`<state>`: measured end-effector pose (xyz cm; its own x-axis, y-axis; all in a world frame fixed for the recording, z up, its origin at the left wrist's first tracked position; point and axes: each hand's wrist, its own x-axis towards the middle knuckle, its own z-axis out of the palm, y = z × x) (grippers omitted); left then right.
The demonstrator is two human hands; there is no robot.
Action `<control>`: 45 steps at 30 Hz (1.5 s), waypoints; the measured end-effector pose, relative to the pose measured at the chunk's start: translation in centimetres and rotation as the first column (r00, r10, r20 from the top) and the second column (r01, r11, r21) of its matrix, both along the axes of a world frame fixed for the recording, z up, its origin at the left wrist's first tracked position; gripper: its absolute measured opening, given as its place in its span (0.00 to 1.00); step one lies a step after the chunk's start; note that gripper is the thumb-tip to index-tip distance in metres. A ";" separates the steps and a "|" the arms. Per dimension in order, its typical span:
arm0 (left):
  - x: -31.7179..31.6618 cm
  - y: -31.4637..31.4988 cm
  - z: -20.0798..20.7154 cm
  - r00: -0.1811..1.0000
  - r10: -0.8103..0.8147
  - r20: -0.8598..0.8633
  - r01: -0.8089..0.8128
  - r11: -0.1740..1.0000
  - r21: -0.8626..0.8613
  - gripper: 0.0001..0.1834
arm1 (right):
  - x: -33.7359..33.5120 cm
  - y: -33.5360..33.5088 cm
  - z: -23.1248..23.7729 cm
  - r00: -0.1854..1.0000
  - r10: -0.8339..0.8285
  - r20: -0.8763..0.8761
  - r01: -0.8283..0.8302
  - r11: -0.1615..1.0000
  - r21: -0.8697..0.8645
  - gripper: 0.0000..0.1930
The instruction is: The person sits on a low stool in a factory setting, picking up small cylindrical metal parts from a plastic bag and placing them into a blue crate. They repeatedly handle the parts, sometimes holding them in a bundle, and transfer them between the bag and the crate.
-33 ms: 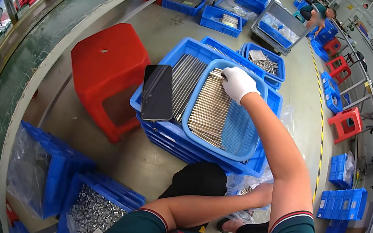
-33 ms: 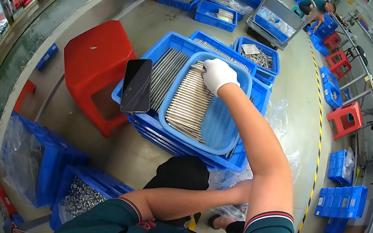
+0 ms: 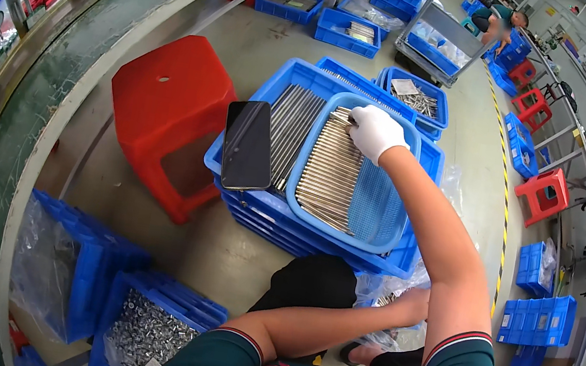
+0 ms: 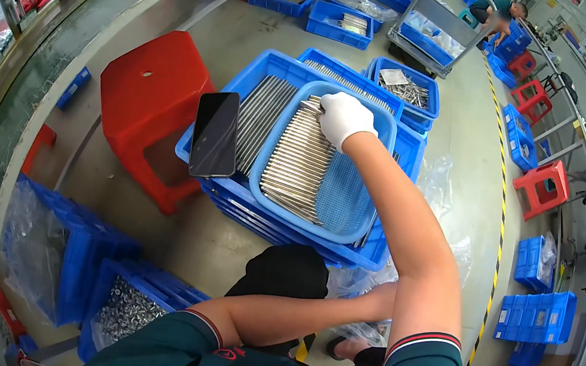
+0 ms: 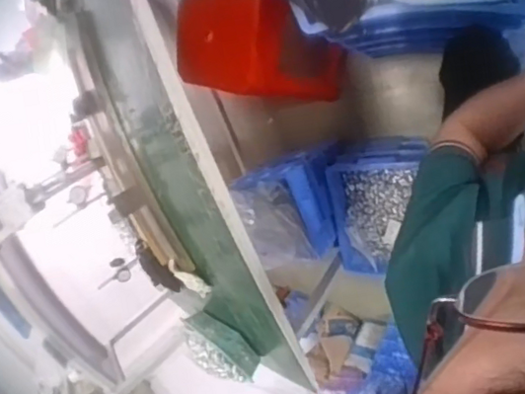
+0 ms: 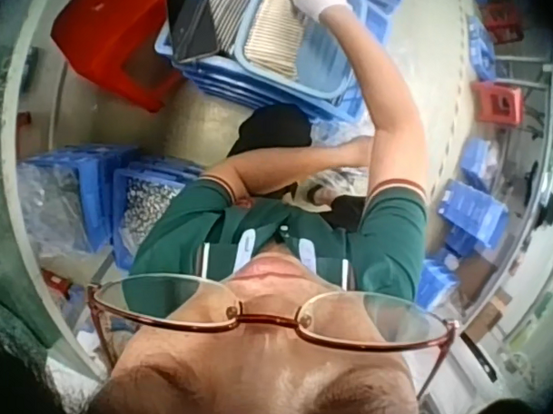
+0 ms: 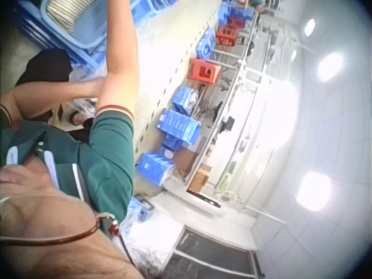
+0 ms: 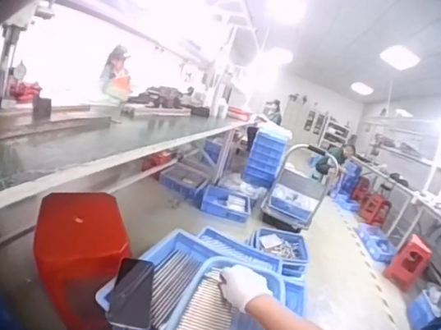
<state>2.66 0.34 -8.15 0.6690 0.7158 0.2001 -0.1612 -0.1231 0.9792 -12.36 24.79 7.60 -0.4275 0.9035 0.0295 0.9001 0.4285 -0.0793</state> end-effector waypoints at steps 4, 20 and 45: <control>0.2 -0.4 0.7 0.999 -0.024 0.031 0.026 0.997 -0.079 0.20 | 1.0 -0.2 0.1 0.997 0.028 0.077 -0.038 0.990 0.135 0.09; -4.0 0.4 5.0 0.993 -0.071 0.093 0.081 0.991 -0.108 0.18 | 0.6 1.9 -2.0 0.997 0.073 0.013 -0.074 0.944 0.320 0.07; -5.1 0.4 6.4 0.990 -0.085 -0.110 0.054 0.964 -0.259 0.16 | 5.5 -0.9 1.4 0.963 0.004 0.271 0.008 0.999 -0.044 0.14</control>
